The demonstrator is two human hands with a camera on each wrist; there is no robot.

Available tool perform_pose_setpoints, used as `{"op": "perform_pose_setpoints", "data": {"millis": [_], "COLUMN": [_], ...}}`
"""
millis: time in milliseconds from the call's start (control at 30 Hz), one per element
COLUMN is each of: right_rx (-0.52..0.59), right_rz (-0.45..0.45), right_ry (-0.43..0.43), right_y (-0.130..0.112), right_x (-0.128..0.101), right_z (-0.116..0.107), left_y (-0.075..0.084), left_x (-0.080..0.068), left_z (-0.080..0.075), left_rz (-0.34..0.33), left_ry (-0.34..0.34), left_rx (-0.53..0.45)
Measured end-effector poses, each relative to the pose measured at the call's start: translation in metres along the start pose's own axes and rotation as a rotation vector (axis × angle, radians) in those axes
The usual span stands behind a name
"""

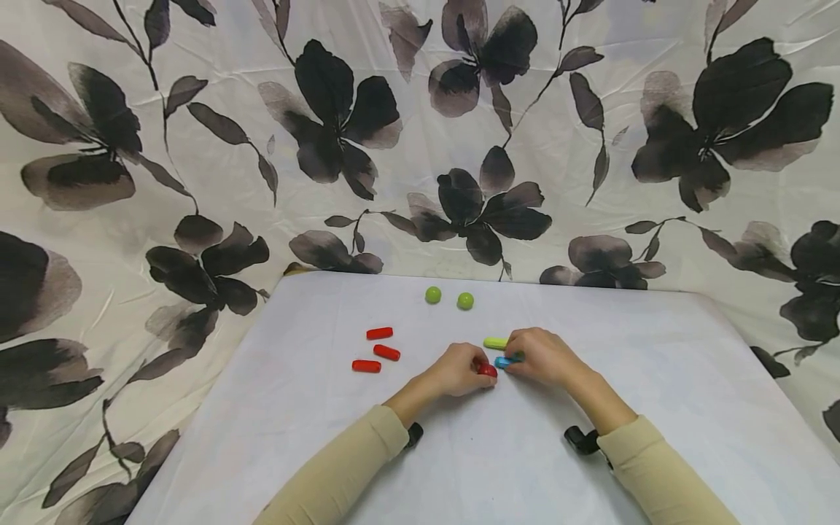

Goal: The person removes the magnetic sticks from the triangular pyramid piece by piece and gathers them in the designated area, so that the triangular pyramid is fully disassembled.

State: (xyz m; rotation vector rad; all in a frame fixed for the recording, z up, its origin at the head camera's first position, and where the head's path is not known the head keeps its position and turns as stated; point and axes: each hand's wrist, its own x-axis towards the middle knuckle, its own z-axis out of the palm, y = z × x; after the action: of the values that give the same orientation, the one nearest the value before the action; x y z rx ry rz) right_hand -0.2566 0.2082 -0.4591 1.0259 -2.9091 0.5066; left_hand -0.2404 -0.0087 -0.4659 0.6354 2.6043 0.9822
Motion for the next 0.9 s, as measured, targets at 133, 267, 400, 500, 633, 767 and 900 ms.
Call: {"op": "perform_pose_setpoints", "data": {"millis": [133,267,400,500,633,767,900], "right_rx": [-0.027,-0.007,0.015,0.038,0.063,0.058,0.036], "right_rz": [0.029,0.02,0.027,0.039,0.041,0.034,0.03], "right_ry": [-0.005,-0.002,-0.009,-0.011,-0.001,0.009,0.027], "right_y": [0.003,0.003,0.001,0.0,0.0,0.001,0.002], "right_x": [-0.001,-0.001,0.0,0.0,-0.001,-0.003,-0.004], "right_z": [0.001,0.001,0.001,0.001,0.001,0.001,0.002], "left_y": [-0.002,-0.003,-0.004,-0.005,-0.01,-0.016,-0.024], "left_x": [-0.001,-0.003,-0.005,-0.009,-0.015,-0.024,-0.039], "left_z": [-0.002,-0.004,-0.005,-0.007,-0.011,-0.017,-0.026], "left_rz": [-0.023,-0.032,-0.028,-0.025,-0.022,-0.017,-0.025], "left_ry": [-0.011,-0.016,-0.028,-0.042,-0.05,-0.056,-0.06], "left_rx": [-0.013,-0.016,-0.001,0.013,0.016,0.016,0.022]}}
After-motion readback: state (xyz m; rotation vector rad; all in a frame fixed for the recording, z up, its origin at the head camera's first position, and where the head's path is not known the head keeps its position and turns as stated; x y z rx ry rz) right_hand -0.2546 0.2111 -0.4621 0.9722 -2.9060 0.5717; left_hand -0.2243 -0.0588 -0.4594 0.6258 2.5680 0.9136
